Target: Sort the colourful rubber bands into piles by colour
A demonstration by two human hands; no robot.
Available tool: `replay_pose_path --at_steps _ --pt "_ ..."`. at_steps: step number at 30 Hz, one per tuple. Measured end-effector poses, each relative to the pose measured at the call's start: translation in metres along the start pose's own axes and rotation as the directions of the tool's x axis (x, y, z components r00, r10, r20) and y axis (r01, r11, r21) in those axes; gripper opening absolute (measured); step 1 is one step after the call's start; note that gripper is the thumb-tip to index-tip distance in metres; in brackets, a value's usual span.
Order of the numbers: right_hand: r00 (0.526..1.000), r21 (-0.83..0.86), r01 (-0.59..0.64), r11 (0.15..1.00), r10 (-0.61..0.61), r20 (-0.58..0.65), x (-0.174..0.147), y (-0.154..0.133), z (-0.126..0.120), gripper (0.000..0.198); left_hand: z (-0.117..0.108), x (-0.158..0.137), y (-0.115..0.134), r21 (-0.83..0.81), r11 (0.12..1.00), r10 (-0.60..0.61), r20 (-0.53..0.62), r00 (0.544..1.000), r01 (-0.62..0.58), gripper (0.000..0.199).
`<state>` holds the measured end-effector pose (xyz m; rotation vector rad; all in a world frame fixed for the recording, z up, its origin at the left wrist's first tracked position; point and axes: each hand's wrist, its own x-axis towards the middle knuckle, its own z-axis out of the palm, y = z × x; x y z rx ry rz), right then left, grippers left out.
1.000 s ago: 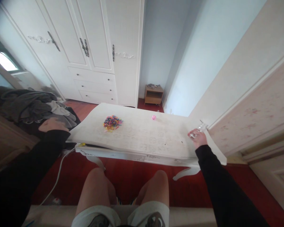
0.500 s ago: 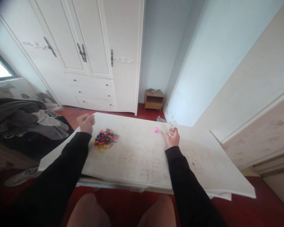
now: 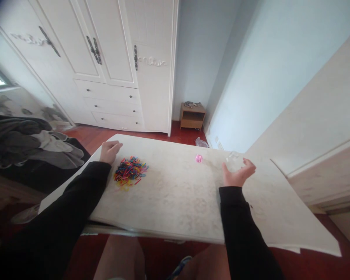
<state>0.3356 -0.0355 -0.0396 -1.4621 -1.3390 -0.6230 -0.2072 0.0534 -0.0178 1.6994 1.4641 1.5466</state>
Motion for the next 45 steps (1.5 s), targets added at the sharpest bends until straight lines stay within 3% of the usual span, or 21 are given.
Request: replay_pose_path --at_steps 1,2,3,4,5,9,11,15,18,20,22,25,28,30,37,45 --pt "0.998 -0.006 0.046 0.999 -0.046 -0.043 0.000 -0.014 0.000 0.058 0.002 0.002 -0.001 -0.004 1.000 0.013 0.018 1.000 -0.013 0.043" --pt "0.990 0.023 0.138 0.990 -0.139 0.032 0.000 -0.030 0.001 0.041 0.004 0.003 -0.001 -0.005 1.000 0.024 0.049 0.998 -0.024 0.040" --pt "0.952 0.077 0.237 0.968 -0.248 0.179 -0.002 -0.047 0.005 0.029 0.006 0.004 -0.001 0.004 0.999 0.032 0.112 0.993 -0.033 0.036" --pt "0.884 0.116 0.300 0.947 -0.321 0.340 -0.004 -0.064 0.009 0.024 0.008 0.005 0.000 0.007 0.999 0.031 0.165 0.986 -0.032 0.030" --pt "0.817 0.115 0.319 0.941 -0.335 0.470 -0.007 -0.079 0.016 0.024 0.010 0.005 0.001 -0.004 1.000 0.025 0.209 0.978 -0.025 0.026" --pt "0.675 -0.014 0.256 0.967 -0.168 0.718 -0.016 -0.108 0.044 0.043 0.014 0.003 0.008 -0.023 1.000 0.012 0.360 0.933 -0.004 0.024" --pt "0.641 -0.084 0.241 0.967 -0.094 0.762 -0.016 -0.106 0.054 0.046 0.015 0.002 0.009 -0.011 1.000 0.010 0.404 0.915 -0.006 0.024" --pt "0.657 -0.216 0.236 0.947 0.008 0.754 -0.013 -0.095 0.060 0.050 0.017 0.001 0.007 -0.026 1.000 0.013 0.442 0.897 -0.002 0.023" --pt "0.703 -0.293 0.235 0.927 0.046 0.710 -0.012 -0.095 0.057 0.048 0.020 0.003 0.004 -0.057 0.998 0.017 0.426 0.904 0.008 0.021" --pt "0.750 -0.262 0.247 0.933 -0.013 0.661 -0.011 -0.107 0.055 0.042 0.023 0.006 0.004 -0.082 0.997 0.029 0.380 0.924 0.002 0.020" --pt "0.776 -0.120 0.282 0.952 -0.153 0.612 -0.012 -0.131 0.057 0.033 0.026 0.012 0.005 -0.118 0.993 0.040 0.303 0.952 -0.004 0.019" --pt "0.745 0.192 0.225 0.955 -0.296 0.598 -0.016 -0.186 0.071 0.022 0.031 0.020 0.008 -0.173 0.985 0.045 0.210 0.977 -0.008 0.020" --pt "0.649 0.435 0.134 0.890 -0.411 0.640 -0.025 -0.237 0.093 0.015 0.035 0.023 0.009 -0.210 0.977 0.072 0.220 0.973 -0.024 0.021" --pt "0.593 0.558 0.066 0.827 -0.482 0.645 -0.030 -0.255 0.106 0.018 0.036 0.022 0.007 -0.212 0.977 0.086 0.271 0.959 -0.027 0.021" --pt "0.518 0.627 -0.067 0.776 -0.510 0.687 -0.039 -0.245 0.114 0.020 0.035 0.016 0.011 -0.138 0.990 0.044 0.476 0.878 0.025 0.022" --pt "0.524 0.646 -0.097 0.757 -0.513 0.680 -0.037 -0.249 0.110 0.014 0.033 0.011 0.019 -0.094 0.995 0.021 0.531 0.847 0.034 0.022"
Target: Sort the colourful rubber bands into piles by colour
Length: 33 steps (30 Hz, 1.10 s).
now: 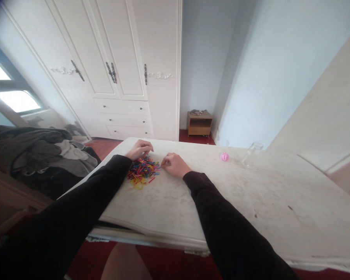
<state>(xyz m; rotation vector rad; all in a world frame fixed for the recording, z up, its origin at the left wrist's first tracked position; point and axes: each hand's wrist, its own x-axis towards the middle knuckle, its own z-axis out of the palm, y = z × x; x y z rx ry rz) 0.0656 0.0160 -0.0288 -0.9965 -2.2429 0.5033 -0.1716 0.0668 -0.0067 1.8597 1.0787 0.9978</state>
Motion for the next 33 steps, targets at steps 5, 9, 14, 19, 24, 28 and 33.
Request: replay_pose_path --at_steps 5,9,14,19,24,28,33 --pt "0.999 0.028 -0.025 0.999 0.026 -0.038 -0.001 0.000 -0.001 0.017 0.000 -0.001 0.000 0.023 1.000 -0.008 0.014 1.000 0.007 0.021" --pt "0.995 0.046 -0.048 0.998 0.052 -0.088 -0.002 -0.001 0.000 0.015 -0.001 0.001 -0.006 0.018 1.000 -0.002 0.032 0.999 0.001 0.020" --pt "0.991 0.060 -0.057 0.997 0.064 -0.120 -0.002 -0.001 0.001 0.015 0.000 0.005 -0.015 -0.007 1.000 -0.003 0.042 0.999 0.003 0.020" --pt "0.966 -0.011 -0.117 0.993 0.111 -0.234 0.001 0.006 -0.001 0.012 0.000 0.005 -0.013 0.000 1.000 -0.013 0.053 0.999 0.013 0.020" --pt "0.886 -0.094 -0.298 0.950 0.239 -0.398 -0.001 0.023 -0.009 0.009 0.001 0.002 -0.007 0.007 1.000 -0.022 0.060 0.998 0.022 0.019" --pt "0.832 -0.108 -0.429 0.897 0.346 -0.433 -0.003 0.031 -0.016 0.008 0.001 0.000 -0.003 0.008 1.000 -0.026 0.065 0.998 0.025 0.019" --pt "0.806 -0.100 -0.496 0.862 0.415 -0.422 -0.005 0.034 -0.018 0.009 0.001 0.000 -0.003 0.002 1.000 -0.028 0.069 0.997 0.028 0.019"
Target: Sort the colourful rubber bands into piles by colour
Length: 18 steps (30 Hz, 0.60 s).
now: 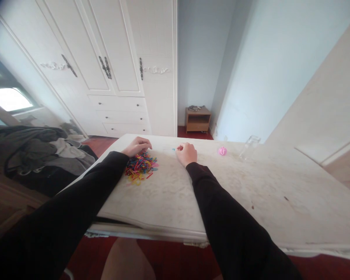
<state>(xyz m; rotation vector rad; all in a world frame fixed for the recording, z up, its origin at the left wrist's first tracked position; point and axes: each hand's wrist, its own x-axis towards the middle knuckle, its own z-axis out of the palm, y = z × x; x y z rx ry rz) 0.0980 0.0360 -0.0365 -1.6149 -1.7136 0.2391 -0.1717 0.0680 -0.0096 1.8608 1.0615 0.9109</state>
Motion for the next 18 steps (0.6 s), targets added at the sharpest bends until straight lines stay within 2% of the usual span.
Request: replay_pose_path --at_steps 5,8,11,13,18 --pt "0.999 0.029 0.032 0.999 -0.032 0.007 0.001 -0.002 0.001 0.004 0.000 0.000 -0.002 -0.015 1.000 -0.006 0.002 1.000 0.006 0.018" --pt "0.985 0.070 0.166 0.984 -0.168 0.029 -0.001 -0.010 0.001 0.006 0.000 0.000 -0.002 -0.003 1.000 -0.001 0.002 1.000 0.001 0.018" --pt "0.925 0.138 0.354 0.925 -0.368 0.095 -0.007 -0.021 0.004 0.010 0.000 0.001 -0.003 0.014 1.000 0.007 0.008 1.000 -0.007 0.018" --pt "0.876 0.179 0.426 0.887 -0.454 0.164 -0.013 -0.027 0.007 0.014 0.000 0.001 -0.004 0.020 1.000 0.001 0.011 1.000 -0.001 0.018" --pt "0.803 0.203 0.464 0.862 -0.507 0.313 -0.023 -0.035 0.011 0.020 0.000 0.003 -0.007 0.028 1.000 -0.005 0.006 1.000 0.005 0.018"
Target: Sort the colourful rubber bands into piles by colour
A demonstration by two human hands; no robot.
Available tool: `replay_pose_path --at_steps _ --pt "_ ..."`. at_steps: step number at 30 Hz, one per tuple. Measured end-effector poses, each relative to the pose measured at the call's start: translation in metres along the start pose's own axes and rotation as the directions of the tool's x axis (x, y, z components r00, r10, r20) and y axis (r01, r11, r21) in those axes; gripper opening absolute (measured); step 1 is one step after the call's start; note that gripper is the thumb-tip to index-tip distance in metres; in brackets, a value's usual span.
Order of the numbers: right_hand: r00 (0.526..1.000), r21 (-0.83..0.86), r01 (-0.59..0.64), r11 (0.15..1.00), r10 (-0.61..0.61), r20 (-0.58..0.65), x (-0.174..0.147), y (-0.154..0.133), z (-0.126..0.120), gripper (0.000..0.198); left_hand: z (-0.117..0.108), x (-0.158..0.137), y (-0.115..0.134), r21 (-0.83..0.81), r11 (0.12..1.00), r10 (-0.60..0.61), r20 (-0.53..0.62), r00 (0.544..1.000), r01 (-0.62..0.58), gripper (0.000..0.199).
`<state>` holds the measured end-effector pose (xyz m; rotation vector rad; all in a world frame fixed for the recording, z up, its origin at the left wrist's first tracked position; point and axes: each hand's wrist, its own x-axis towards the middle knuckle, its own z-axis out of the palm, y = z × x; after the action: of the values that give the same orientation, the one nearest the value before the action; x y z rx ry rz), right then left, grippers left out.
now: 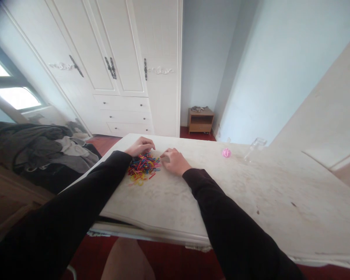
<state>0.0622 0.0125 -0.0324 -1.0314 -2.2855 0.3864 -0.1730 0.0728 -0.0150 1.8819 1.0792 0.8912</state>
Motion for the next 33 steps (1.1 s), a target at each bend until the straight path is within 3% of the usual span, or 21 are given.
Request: replay_pose_path --at_steps 13,20,27,33 --pt "0.994 0.136 0.085 0.987 -0.093 0.054 -0.002 -0.006 -0.001 0.015 0.000 0.001 0.000 -0.003 1.000 0.029 0.022 0.999 -0.029 0.019" --pt "0.999 0.156 0.038 0.987 -0.039 0.001 -0.001 -0.009 -0.001 0.013 0.000 0.000 0.003 0.016 0.999 0.030 0.027 0.999 -0.031 0.020" --pt "0.994 0.222 0.099 0.970 -0.108 0.026 -0.003 -0.009 -0.003 0.009 0.000 -0.003 0.009 0.034 0.999 0.032 0.039 0.999 -0.033 0.021" --pt "0.998 0.192 0.047 0.980 -0.039 -0.050 -0.002 -0.014 -0.005 0.012 0.001 -0.002 0.007 0.006 1.000 0.012 0.029 1.000 -0.012 0.021"
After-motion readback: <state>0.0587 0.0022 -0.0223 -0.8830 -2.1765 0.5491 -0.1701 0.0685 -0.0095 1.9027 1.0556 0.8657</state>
